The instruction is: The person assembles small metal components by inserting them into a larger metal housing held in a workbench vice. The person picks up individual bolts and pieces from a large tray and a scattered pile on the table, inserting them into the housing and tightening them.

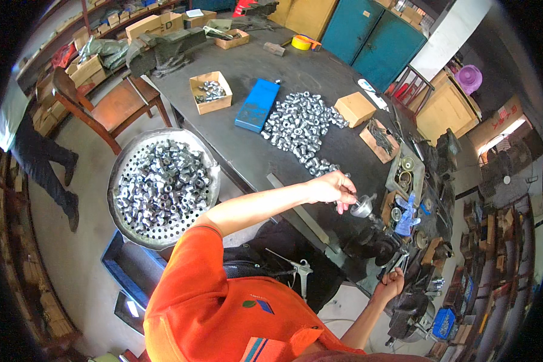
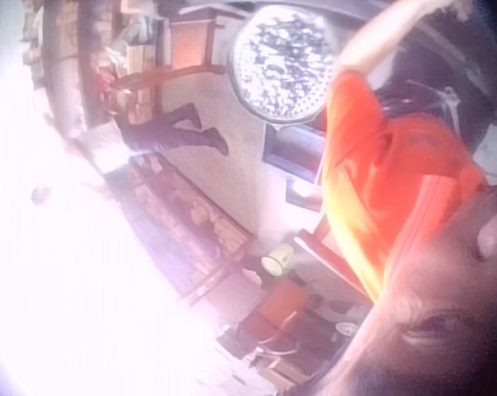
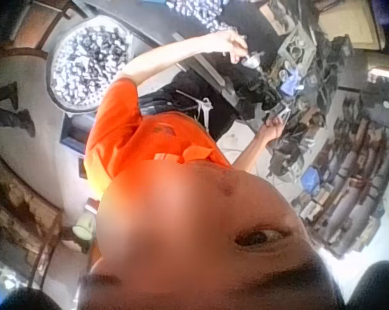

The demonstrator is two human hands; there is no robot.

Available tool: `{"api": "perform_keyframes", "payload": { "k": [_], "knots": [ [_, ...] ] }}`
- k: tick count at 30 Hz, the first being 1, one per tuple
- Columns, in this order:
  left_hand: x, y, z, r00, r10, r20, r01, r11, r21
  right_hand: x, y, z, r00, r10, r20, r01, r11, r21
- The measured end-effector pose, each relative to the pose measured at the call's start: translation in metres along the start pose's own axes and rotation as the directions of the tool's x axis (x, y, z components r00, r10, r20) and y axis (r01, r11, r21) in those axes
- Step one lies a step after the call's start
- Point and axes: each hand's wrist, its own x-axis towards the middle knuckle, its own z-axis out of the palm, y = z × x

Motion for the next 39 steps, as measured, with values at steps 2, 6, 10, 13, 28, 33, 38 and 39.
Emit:
{"api": "perform_keyframes", "payload": {
  "k": [2,6,10,13,28,33,38,39],
  "knots": [
    [0.005,-0.013,-0.004,0.993,0.11,0.028,-0.108,0.992,-0.066,-0.004,-0.009,0.006,1.0,-0.011,0.027,0.01,0.999,0.053],
    [0.005,-0.01,-0.001,0.985,0.172,0.031,-0.171,0.985,-0.024,-0.002,-0.035,0.015,0.996,0.017,0.085,-0.02,0.999,0.029],
    [0.001,-0.001,-0.004,0.982,0.188,0.021,-0.189,0.982,0.018,0.031,-0.054,0.028,0.983,-0.074,0.171,0.065,0.996,0.057],
    [0.004,-0.002,0.001,0.975,0.213,-0.07,-0.203,0.972,0.12,0.069,-0.054,0.039,0.985,-0.067,0.162,0.054,0.995,0.083],
    [0.01,-0.008,0.015,0.948,0.303,-0.096,-0.252,0.901,0.353,0.075,0.054,0.007,0.982,0.061,-0.178,-0.05,0.997,0.064],
    [0.005,-0.008,0.012,0.954,0.295,-0.06,-0.269,0.924,0.271,0.036,0.035,-0.006,0.991,0.108,-0.073,-0.114,0.99,-0.088],
    [0.008,-0.011,0.016,0.969,0.241,-0.05,-0.22,0.939,0.265,0.03,0.025,0.011,0.958,0.222,-0.183,-0.22,0.975,0.034],
    [0.007,-0.01,0.015,0.975,0.214,-0.065,-0.191,0.947,0.26,0.033,0.027,0.013,0.957,0.219,-0.192,-0.221,0.975,0.007]
  ]
}}
